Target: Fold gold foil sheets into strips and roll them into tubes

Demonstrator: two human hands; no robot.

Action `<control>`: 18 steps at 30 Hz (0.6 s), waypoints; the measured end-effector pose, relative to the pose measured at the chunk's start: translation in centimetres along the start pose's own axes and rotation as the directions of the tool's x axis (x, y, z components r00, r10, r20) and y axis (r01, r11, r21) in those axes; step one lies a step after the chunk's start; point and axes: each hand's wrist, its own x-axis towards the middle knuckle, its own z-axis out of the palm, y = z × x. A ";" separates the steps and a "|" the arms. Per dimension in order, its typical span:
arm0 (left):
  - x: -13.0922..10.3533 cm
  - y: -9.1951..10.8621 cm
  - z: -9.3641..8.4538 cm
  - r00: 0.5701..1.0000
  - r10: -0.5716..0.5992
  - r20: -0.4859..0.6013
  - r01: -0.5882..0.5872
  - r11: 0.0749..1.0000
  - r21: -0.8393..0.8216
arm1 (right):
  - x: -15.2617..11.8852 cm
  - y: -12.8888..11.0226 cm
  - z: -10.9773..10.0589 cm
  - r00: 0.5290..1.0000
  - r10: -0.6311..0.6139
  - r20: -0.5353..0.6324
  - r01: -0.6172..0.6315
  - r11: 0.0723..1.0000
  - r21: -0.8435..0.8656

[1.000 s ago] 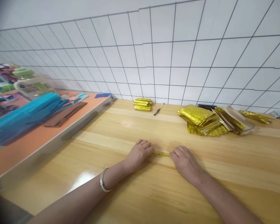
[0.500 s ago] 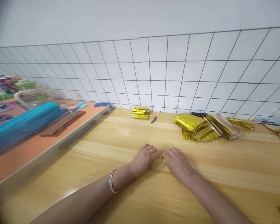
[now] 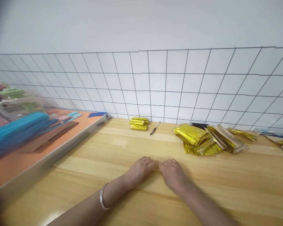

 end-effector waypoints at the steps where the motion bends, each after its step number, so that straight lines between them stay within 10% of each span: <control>1: -0.1 -0.2 0.1 1.000 0.002 0.010 -0.002 1.000 -0.016 | 0.0 -0.1 0.2 1.000 0.009 0.002 -0.009 1.000 -0.001; 18: -1.7 -1.0 -2.3 0.994 0.072 0.078 -0.039 0.933 -0.358 | -0.8 -1.3 -0.2 0.998 0.003 0.060 -0.004 1.000 0.016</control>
